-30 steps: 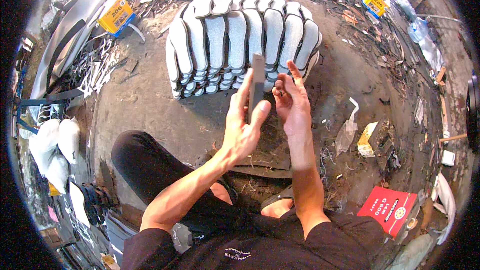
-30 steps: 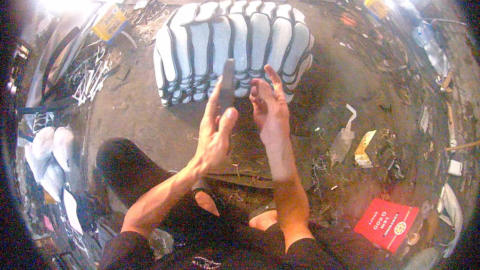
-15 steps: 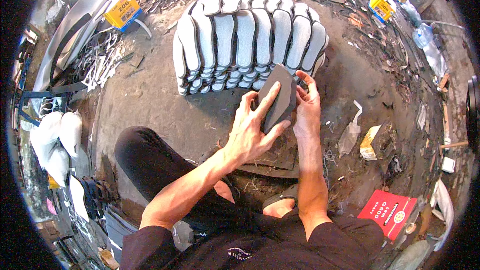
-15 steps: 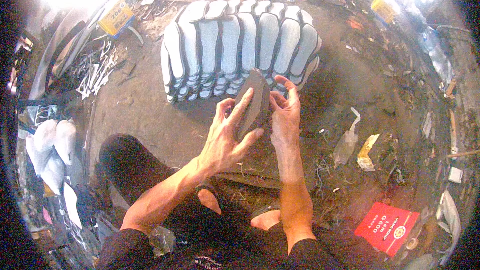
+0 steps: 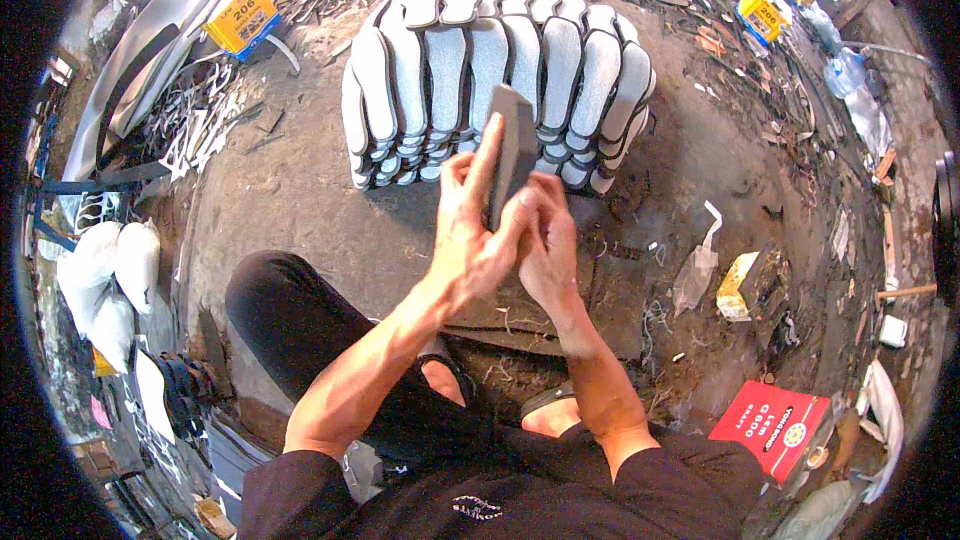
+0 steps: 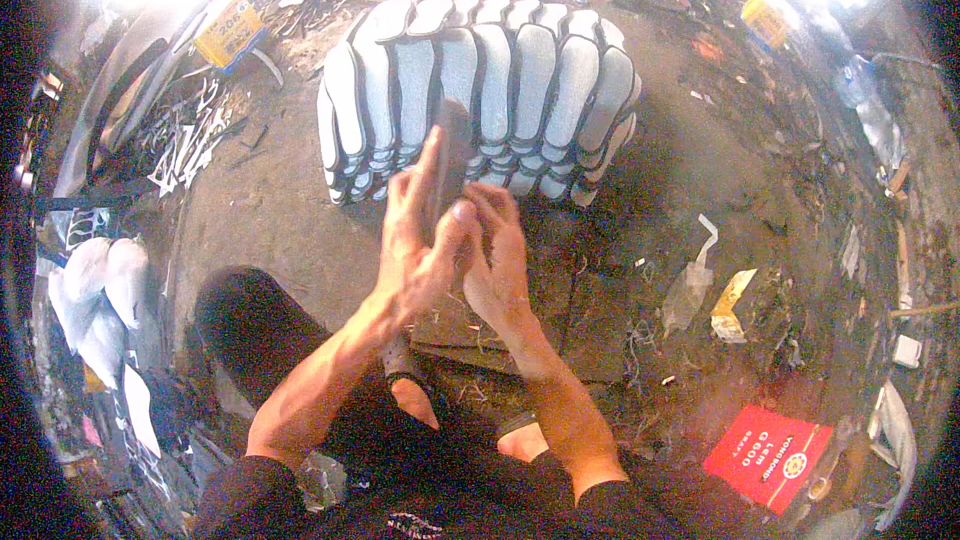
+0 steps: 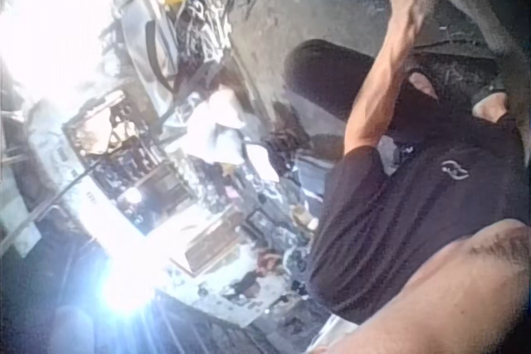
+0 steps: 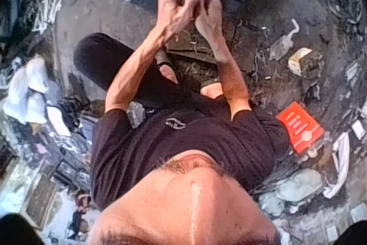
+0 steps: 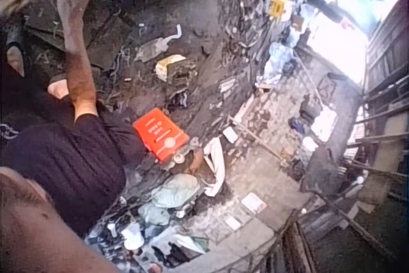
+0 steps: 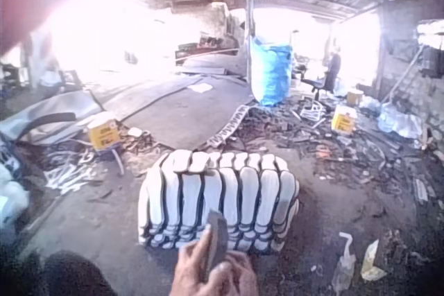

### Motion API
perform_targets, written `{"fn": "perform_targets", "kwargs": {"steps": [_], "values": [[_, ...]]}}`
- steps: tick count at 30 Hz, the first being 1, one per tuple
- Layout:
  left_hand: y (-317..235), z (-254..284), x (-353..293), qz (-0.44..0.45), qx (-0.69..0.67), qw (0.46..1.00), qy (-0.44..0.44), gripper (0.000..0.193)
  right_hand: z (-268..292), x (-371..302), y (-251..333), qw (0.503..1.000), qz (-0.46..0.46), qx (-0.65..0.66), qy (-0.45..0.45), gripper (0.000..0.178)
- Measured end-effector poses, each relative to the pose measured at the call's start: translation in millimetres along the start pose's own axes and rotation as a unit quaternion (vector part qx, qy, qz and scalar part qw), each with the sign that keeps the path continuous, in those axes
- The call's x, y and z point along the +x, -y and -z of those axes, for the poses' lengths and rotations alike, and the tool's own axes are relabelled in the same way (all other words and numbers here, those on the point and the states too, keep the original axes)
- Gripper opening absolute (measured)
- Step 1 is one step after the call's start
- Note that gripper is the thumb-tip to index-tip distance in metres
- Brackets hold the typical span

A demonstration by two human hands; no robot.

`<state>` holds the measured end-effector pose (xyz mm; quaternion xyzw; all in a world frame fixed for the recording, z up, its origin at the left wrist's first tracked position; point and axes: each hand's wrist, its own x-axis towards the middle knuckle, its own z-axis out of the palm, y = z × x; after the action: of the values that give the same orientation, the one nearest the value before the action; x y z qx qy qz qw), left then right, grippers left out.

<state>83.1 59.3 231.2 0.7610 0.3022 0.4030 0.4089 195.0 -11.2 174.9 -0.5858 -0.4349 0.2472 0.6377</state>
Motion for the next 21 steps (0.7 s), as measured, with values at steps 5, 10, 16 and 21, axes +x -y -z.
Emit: {"fn": "perform_targets", "kwargs": {"steps": [5, 10, 16, 21], "values": [[13.0, 5.9, 0.6, 0.035, 0.055, 0.998, 0.001, 0.085, 3.5, -2.5, -4.7, 0.998, -0.034, 0.002, 0.048, 0.028], [14.9, -4.9, -7.2, 0.189, -0.079, 0.974, 0.101, 0.083, 56.4, 28.4, 54.1, 0.976, -0.073, 0.202, -0.041, 0.034], [1.2, -5.3, 11.9, 0.281, -0.282, 0.915, 0.067, 0.074, 79.6, 42.5, 50.4, 0.786, -0.104, 0.601, 0.099, 0.026], [-8.5, -2.2, 12.5, 0.316, -0.321, 0.890, 0.068, 0.068, 69.6, 37.7, 52.0, 0.741, -0.105, 0.653, 0.115, 0.025]]}}
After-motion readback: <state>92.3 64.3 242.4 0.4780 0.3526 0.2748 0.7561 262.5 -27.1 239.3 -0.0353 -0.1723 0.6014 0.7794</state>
